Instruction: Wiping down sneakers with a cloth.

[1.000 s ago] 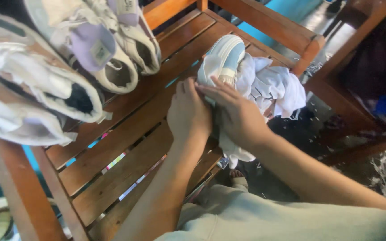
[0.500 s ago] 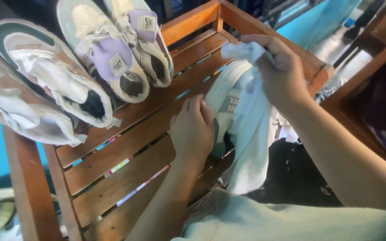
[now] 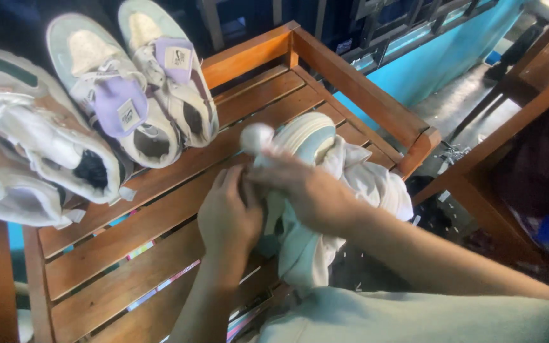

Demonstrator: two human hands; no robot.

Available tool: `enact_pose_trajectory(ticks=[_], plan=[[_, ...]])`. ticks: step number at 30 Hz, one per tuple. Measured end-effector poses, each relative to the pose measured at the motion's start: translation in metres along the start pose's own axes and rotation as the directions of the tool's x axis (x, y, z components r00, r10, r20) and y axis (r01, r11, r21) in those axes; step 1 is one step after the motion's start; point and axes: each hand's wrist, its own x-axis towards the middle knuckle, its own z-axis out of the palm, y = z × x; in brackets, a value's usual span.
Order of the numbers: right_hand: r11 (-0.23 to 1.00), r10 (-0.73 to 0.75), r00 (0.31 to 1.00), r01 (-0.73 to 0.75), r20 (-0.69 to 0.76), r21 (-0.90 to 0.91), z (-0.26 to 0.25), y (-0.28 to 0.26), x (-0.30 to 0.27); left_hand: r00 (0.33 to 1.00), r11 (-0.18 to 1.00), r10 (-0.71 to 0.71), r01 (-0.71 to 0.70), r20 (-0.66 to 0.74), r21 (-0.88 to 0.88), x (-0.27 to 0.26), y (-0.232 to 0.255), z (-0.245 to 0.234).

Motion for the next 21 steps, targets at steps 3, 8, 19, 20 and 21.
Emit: enact_pose_trajectory(ticks=[3, 8, 19, 20, 21], plan=[[0.992, 0.029, 1.0, -0.03, 0.008, 0.125, -0.008, -0.014, -0.005, 0.999, 0.998, -0.033, 0.031, 0.037, 0.055, 0.002, 0.01, -0.007], [0.918, 0.098, 0.995, -0.09, -0.001, 0.386, -0.013, -0.023, -0.017, 1.0, 0.997, 0.013, -0.015, 0.021, 0.075, -0.001, 0.004, -0.001], [0.331, 0.694, 0.718, -0.254, -0.052, 0.909, -0.012, -0.011, -0.01, 0.99, 0.997, -0.072, 0.068, -0.119, -0.036, 0.002, 0.013, 0.002], [0.326, 0.69, 0.722, -0.26, -0.041, 0.909, -0.021, -0.001, -0.011, 0.989, 0.996, -0.084, 0.08, -0.122, -0.034, 0.0, 0.013, 0.002], [0.695, 0.541, 0.802, -0.258, -0.251, 0.671, -0.029, 0.01, -0.012, 0.988, 0.998, -0.053, 0.049, -0.146, -0.03, -0.001, 0.013, 0.002]])
